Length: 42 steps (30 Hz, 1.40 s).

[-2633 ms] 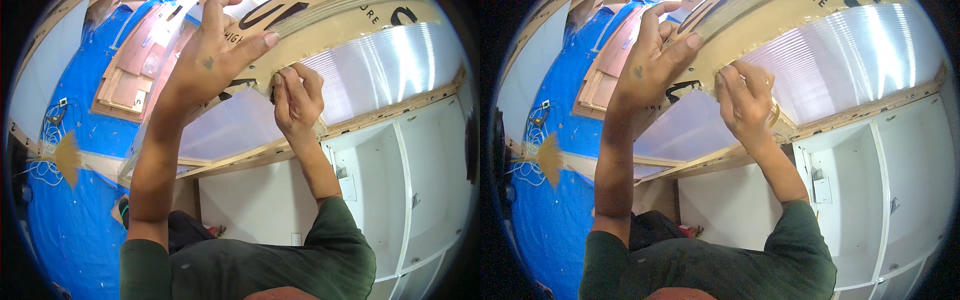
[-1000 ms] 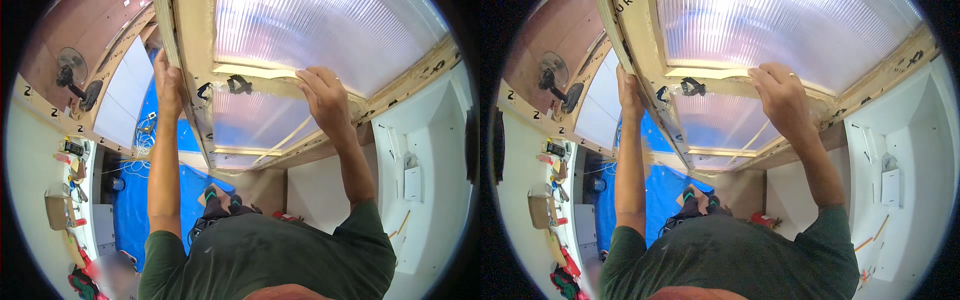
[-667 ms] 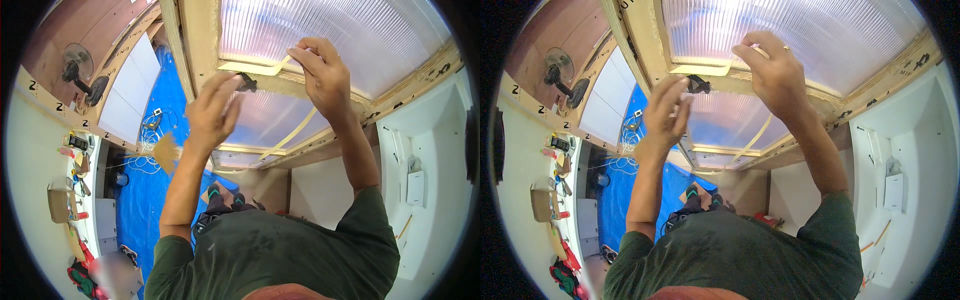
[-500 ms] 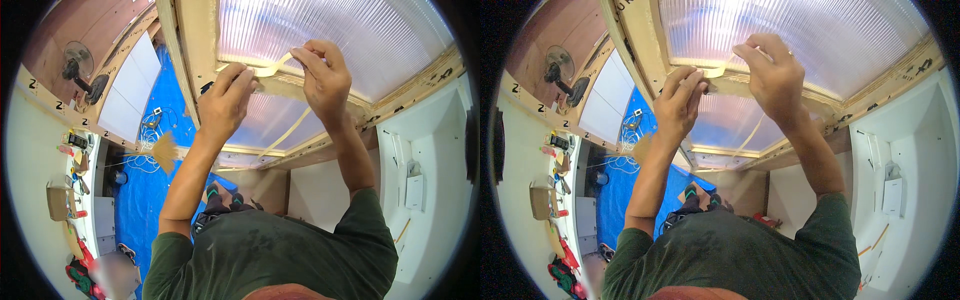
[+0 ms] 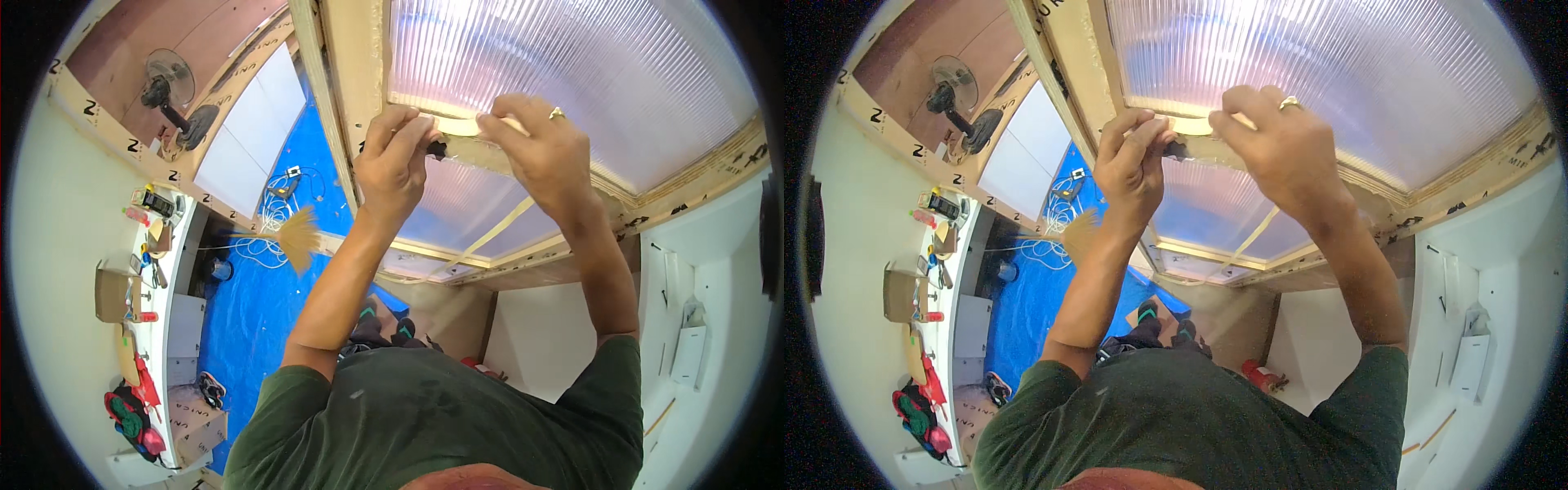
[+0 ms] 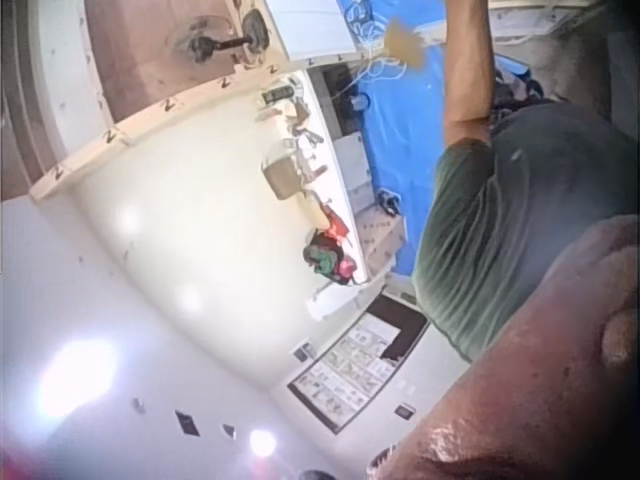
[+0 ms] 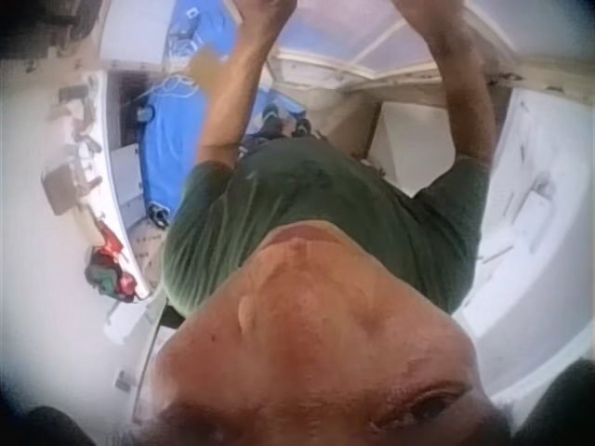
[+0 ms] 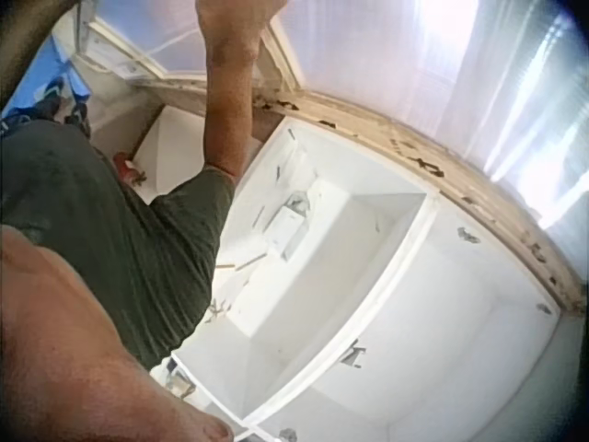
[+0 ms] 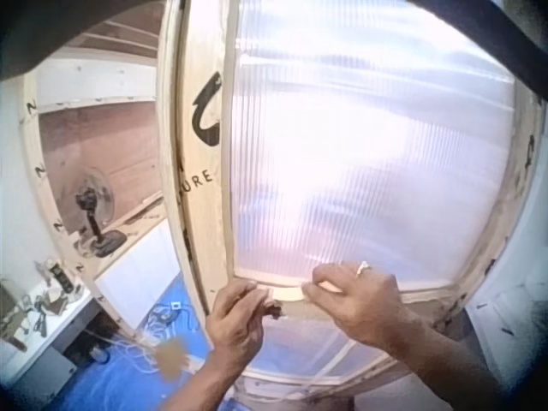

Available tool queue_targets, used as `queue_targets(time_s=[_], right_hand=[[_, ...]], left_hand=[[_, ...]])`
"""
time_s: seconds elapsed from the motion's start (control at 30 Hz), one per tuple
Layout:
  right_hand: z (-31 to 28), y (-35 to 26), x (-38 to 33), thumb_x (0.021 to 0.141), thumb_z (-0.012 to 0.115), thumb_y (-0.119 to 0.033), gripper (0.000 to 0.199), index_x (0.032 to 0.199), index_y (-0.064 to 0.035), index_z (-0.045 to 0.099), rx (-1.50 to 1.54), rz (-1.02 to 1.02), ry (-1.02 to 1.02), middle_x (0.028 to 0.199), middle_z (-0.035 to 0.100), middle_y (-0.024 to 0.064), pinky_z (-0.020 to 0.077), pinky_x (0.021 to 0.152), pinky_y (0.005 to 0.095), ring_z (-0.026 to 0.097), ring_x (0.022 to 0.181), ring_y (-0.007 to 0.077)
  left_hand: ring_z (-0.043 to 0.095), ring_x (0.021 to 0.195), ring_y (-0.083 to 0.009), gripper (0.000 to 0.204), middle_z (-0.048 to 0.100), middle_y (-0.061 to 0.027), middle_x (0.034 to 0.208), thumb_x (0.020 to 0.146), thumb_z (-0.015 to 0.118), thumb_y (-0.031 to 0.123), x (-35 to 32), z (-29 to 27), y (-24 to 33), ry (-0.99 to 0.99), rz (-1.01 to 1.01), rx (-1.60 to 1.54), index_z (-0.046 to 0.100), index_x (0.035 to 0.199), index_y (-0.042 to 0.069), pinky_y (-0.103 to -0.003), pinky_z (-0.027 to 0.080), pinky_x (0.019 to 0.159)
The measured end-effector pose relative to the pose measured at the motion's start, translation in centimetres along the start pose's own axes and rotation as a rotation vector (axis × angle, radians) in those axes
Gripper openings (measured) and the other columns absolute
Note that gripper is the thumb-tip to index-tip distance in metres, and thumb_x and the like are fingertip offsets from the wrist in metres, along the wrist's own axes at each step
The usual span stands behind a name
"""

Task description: The person applies a strip of adhesive edging tape along the wooden frame of a corrugated plastic panel, smoothing it down by hand and pressing it against the edge.

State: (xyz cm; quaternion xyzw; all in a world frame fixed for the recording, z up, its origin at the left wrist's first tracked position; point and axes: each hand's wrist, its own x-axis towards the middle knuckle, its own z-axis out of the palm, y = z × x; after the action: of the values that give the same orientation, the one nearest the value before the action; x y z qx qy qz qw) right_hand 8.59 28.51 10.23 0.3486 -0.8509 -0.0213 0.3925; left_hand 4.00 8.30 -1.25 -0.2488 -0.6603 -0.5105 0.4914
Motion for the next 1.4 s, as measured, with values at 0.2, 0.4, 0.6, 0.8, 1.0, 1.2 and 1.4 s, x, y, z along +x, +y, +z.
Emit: queue_targets(time_s=[0.2, 0.4, 0.6, 0.8, 1.0, 1.2, 1.4], right_hand=[[1.6, -0.8, 1.6, 0.08, 0.079, -0.009, 0.023, 0.102, -0.0153, 0.077, -0.02, 0.066, 0.251, 0.103, 0.068, -0.0035, 0.057, 0.065, 0.0348, 0.07, 0.082, 0.0206], [2.6, -1.2, 2.9, 0.08, 0.079, -0.008, 0.023, 0.1, -0.0173, 0.077, -0.003, 0.132, 0.291, 0.103, 0.069, -0.0039, 0.0578, 0.066, 0.0344, 0.071, 0.085, 0.0195], [3.1, -2.0, 4.5, 0.079, 0.08, -0.009, 0.02, 0.098, -0.0172, 0.077, 0.027, 0.149, 0.374, 0.101, 0.069, -0.0038, 0.0582, 0.067, 0.0343, 0.071, 0.085, 0.0201], [2.1, -2.4, 5.6, 0.085, 0.082, -0.012, 0.014, 0.098, -0.0154, 0.078, 0.061, 0.2, 0.377, 0.101, 0.069, -0.002, 0.0581, 0.067, 0.0382, 0.072, 0.081, 0.0231], [0.0, -2.3, 4.3, 0.089, 0.078, -0.011, 0.028, 0.116, -0.0165, 0.078, 0.048, 0.194, 0.108, 0.109, 0.071, 0.0036, 0.0577, 0.067, 0.0387, 0.074, 0.082, 0.026], [1.2, -3.7, 5.2, 0.089, 0.069, -0.016, 0.021, 0.109, -0.0093, 0.074, 0.006, -0.029, -0.118, 0.102, 0.066, 0.005, 0.0569, 0.071, 0.0367, 0.072, 0.083, 0.0243], [2.9, -3.1, 5.1, 0.085, 0.072, -0.015, 0.014, 0.099, -0.0106, 0.073, 0.008, -0.04, 0.028, 0.095, 0.064, 0.0014, 0.0536, 0.065, 0.0363, 0.07, 0.078, 0.0211]], left_hand=[[0.074, 0.094, -0.0238, 0.021, 0.073, -0.0129, 0.11, 0.089, 0.084, -0.006, 0.3, -0.2, 0.1, -0.022, -0.053, -0.051, 0.08, 0.108, 0.002, -0.033, 0.061, 0.079], [0.072, 0.093, -0.0236, 0.016, 0.072, -0.0129, 0.106, 0.091, 0.082, -0.005, 0.6, 0.1, 0.2, 0.012, -0.055, -0.045, 0.078, 0.105, 0.0, -0.034, 0.06, 0.079], [0.074, 0.083, -0.0284, 0.017, 0.072, -0.0136, 0.103, 0.09, 0.085, 0.0, 0.8, 0.9, 0.6, 0.092, 0.003, 0.095, 0.073, 0.102, 0.002, -0.038, 0.061, 0.071], [0.074, 0.083, -0.0298, 0.017, 0.072, -0.015, 0.105, 0.092, 0.083, 0.001, 1.3, 0.9, 1.1, 0.118, 0.043, 0.183, 0.072, 0.105, 0.001, -0.038, 0.061, 0.07], [0.073, 0.088, -0.0292, 0.017, 0.072, -0.0166, 0.104, 0.093, 0.083, 0.0, 0.8, 0.8, 0.8, 0.105, -0.045, 0.102, 0.073, 0.107, 0.0, -0.038, 0.06, 0.075], [0.073, 0.087, -0.0301, 0.02, 0.072, -0.017, 0.101, 0.09, 0.082, -0.005, 1.1, 1.7, 1.1, 0.191, -0.037, 0.11, 0.074, 0.108, 0.001, -0.038, 0.06, 0.076], [0.069, 0.11, -0.03, 0.033, 0.067, -0.0164, 0.122, 0.088, 0.087, 0.001, -0.3, -2.4, -1.0, 0.145, 0.069, 0.049, 0.075, 0.119, 0.002, -0.039, 0.058, 0.085]])
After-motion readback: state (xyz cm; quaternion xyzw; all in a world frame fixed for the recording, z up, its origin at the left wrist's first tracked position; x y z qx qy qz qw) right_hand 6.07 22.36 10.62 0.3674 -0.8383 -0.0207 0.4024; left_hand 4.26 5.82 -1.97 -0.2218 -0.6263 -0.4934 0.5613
